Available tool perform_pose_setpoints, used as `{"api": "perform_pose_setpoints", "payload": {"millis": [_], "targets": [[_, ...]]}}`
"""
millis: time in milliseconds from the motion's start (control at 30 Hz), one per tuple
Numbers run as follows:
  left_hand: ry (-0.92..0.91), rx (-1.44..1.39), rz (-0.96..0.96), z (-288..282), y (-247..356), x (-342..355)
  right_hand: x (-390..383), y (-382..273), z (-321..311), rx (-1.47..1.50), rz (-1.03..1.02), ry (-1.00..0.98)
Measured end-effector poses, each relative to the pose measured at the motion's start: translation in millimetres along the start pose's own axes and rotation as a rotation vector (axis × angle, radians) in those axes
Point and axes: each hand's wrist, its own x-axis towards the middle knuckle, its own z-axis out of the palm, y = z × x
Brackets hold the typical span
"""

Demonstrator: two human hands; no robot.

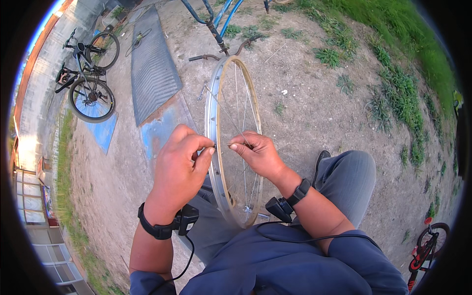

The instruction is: The person laces a bicycle wheel by inserting spokes through the rim and hub, then threads and tightens the nipples by hand. The wheel is rotated and repositioned repeatedly to access different spoke holes.

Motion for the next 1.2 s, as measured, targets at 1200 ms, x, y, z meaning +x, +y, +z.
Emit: {"api": "perform_pose_setpoints", "payload": {"millis": [1200], "targets": [[-0.041, 0.04, 0.025, -0.6, 1.6, 3.3, 0.9, 4.1, 1.1, -0.003, 0.019, 0.022]]}}
